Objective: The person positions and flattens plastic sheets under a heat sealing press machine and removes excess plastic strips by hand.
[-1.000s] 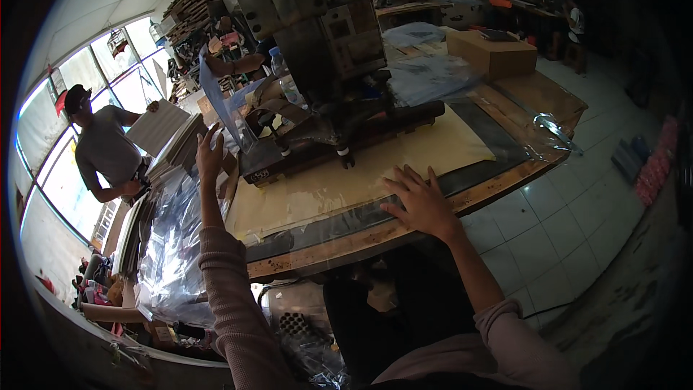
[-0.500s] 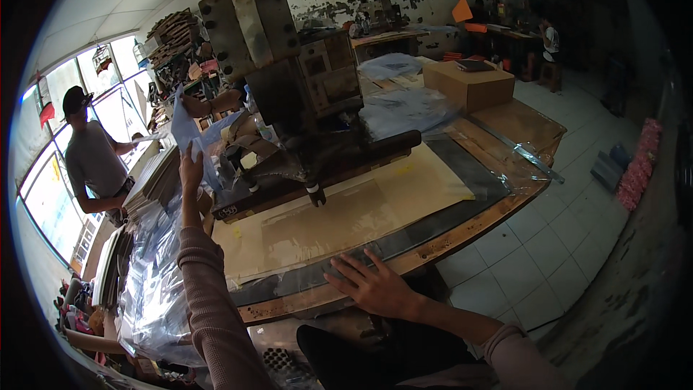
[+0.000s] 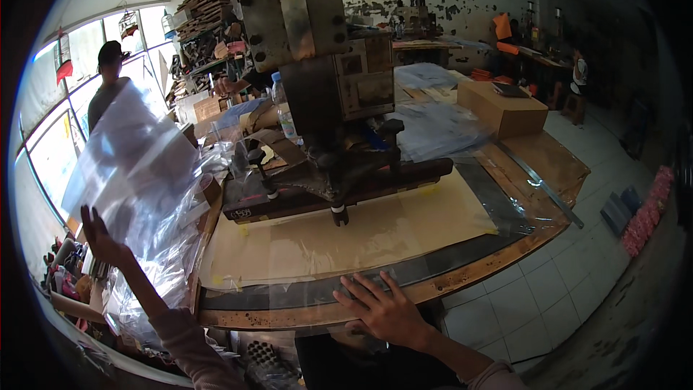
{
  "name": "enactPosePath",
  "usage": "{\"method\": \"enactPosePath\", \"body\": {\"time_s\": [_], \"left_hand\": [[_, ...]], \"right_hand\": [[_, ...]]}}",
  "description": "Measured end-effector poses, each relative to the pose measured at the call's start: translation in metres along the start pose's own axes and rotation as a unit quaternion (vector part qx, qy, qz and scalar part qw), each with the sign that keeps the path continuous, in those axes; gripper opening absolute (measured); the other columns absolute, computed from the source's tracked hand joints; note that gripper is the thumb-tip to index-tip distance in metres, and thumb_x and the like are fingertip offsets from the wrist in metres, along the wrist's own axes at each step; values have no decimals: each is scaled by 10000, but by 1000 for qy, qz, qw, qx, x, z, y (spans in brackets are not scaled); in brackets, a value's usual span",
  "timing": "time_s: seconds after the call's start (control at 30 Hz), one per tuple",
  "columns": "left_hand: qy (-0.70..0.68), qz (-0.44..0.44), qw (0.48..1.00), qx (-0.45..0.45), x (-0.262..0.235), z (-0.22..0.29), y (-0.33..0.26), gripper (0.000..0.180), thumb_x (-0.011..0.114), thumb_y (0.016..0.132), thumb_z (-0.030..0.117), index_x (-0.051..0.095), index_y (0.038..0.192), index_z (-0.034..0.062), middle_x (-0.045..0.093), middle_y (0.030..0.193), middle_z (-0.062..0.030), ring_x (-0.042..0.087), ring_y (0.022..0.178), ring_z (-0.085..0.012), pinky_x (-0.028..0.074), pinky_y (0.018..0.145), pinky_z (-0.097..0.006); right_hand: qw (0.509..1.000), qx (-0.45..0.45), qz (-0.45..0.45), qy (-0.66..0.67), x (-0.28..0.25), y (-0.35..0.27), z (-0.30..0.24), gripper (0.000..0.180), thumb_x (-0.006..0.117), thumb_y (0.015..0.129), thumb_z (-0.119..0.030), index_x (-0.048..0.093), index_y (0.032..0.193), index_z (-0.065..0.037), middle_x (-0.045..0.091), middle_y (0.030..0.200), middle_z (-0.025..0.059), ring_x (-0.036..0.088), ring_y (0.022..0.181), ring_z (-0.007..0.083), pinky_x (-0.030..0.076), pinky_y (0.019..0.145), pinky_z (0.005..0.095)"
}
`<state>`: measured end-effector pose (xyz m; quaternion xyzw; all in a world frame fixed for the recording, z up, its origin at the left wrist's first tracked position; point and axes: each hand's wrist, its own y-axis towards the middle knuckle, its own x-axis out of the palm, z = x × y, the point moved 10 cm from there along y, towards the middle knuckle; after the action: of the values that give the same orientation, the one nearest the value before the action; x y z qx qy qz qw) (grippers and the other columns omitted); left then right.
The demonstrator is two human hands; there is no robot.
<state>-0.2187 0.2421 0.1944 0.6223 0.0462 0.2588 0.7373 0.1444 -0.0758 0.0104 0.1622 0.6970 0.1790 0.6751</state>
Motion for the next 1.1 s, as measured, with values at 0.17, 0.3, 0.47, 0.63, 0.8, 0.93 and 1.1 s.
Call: {"method": "enactPosePath", "body": {"time_s": [0.17,0.3,0.47,0.63,0.8,0.93,1.1], "left_hand": [[-63,136,973,-174,-212,-52,-17,377,429,889,-25,434,1265,8,491,1247,-150,499,1133,-228,434,958,-303],[-579,116,758,-277,-243,-71,-63,406,416,878,-58,442,1270,47,475,1280,-126,486,1154,-234,436,959,-323],[-692,34,671,-264,-237,-15,-102,366,377,914,2,471,1259,77,466,1298,-116,475,1169,-247,417,972,-369],[-759,-99,587,-265,-185,121,-102,319,341,956,128,525,1210,72,484,1280,-113,476,1163,-241,401,978,-405],[-740,-108,603,-277,-229,164,-126,301,355,951,127,537,1185,77,499,1258,-111,490,1141,-236,406,970,-404],[-729,-113,602,-307,-221,187,-172,287,366,948,127,547,1165,81,511,1241,-109,501,1123,-232,411,963,-404],[-675,-116,617,-388,-211,202,-227,270,380,943,127,560,1140,86,525,1219,-107,514,1101,-226,416,955,-402]], "right_hand": [[999,-44,-8,26,-3,4,-1,424,425,892,-367,448,1285,-209,468,1303,48,409,1230,228,292,1011,494],[990,16,-39,136,-31,8,20,393,439,896,-311,466,1271,-195,508,1266,58,432,1212,257,322,997,483],[987,51,-83,126,-55,-28,22,377,482,872,-313,515,1227,-190,558,1207,27,460,1190,254,381,971,470],[960,-51,-242,127,-55,-75,-17,657,502,801,-526,396,1316,-131,355,1349,228,357,1232,411,389,933,532],[961,-119,-185,167,-60,-23,-4,746,504,737,-614,398,1321,-163,327,1377,196,355,1246,367,363,993,441],[972,22,-181,146,-1,45,78,648,523,809,-521,453,1270,-72,377,1344,187,408,1202,347,373,978,406],[994,36,-88,58,39,84,112,583,579,777,-487,525,1206,-96,509,1198,135,502,1110,287,361,958,472]]}}
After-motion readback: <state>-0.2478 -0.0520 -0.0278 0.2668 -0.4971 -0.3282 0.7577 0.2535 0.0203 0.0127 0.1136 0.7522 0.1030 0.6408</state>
